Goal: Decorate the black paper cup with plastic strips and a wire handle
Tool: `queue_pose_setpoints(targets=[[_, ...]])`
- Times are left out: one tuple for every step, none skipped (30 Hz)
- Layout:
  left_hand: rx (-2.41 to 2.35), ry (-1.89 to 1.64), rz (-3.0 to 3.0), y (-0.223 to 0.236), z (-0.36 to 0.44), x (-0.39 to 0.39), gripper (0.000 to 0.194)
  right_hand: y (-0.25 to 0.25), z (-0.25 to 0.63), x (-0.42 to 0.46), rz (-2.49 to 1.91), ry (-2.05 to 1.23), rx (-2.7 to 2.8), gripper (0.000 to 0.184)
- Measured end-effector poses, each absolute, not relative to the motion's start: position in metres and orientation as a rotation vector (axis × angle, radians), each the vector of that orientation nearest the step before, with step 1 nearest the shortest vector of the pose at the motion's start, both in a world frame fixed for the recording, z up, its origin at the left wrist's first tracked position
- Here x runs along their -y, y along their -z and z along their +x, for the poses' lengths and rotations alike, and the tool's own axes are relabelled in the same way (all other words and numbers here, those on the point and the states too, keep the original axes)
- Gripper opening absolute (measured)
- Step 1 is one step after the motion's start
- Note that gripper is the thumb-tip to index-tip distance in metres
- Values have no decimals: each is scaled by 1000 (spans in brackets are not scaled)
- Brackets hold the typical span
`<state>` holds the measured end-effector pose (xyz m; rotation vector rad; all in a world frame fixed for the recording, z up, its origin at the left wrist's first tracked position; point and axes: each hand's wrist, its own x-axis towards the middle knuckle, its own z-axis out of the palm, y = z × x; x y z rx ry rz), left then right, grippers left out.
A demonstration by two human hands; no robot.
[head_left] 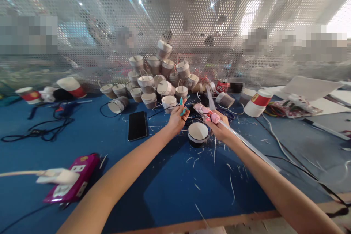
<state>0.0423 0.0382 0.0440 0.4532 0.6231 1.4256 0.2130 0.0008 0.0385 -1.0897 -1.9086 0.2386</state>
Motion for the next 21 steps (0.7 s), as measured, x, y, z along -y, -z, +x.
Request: queue_pose_setpoints(targets=[[-620,-1425,456,-44,43,-38,29,-39,212,-1,-1081,-259,1921,22],[-617,-1424,457,-44,44,-37,27,-39,212,0,-1069,-272,1935,22],[-616,-1421,459,-43,44,-37,25,-39,211,0,-1057,-277,1948,22],[-616,-1416,464,-42,45,-37,23,-40,210,0,-1046,-277,1959,22],[-617,-1411,474,-41,46,-36,22,-40,210,1,-1041,-278,1963,22],[-619,-1406,489,-40,46,-37,23,-41,209,1,-1043,-281,1959,21],[-620,-1403,510,-40,46,-37,24,-41,209,1,-1054,-289,1946,21],[-622,-1404,535,-39,46,-37,25,-42,209,2,-1068,-307,1930,21],[-623,-1405,563,-39,45,-38,26,-41,209,2,-1083,-335,1910,21],[-623,-1407,591,-39,44,-38,25,-41,209,2,-1102,-367,1882,22],[-621,-1409,619,-39,43,-39,24,-40,209,2,-1125,-402,1851,22],[-618,-1411,642,-39,42,-40,22,-39,209,2,-1150,-437,1822,23],[-615,-1412,658,-39,41,-41,21,-38,209,1,-1178,-469,1791,23],[-613,-1416,665,-39,40,-42,20,-37,210,1,-1209,-495,1760,23],[-612,-1423,666,-39,39,-42,19,-37,210,0,-1244,-520,1737,23],[-612,-1433,661,-39,38,-43,19,-38,212,0,-1282,-543,1728,24],[-611,-1443,655,-39,37,-44,18,-41,214,0,-1320,-552,1738,24],[-610,-1452,648,-40,36,-45,19,-45,217,1,-1360,-532,1771,23],[-607,-1456,647,-41,34,-46,19,-50,220,4,-1404,-476,1823,23],[-600,-1455,649,-43,33,-47,20,-57,225,7,-1457,-375,1885,21],[-590,-1448,655,-44,31,-48,21,-64,230,11,-1523,-234,1944,20]])
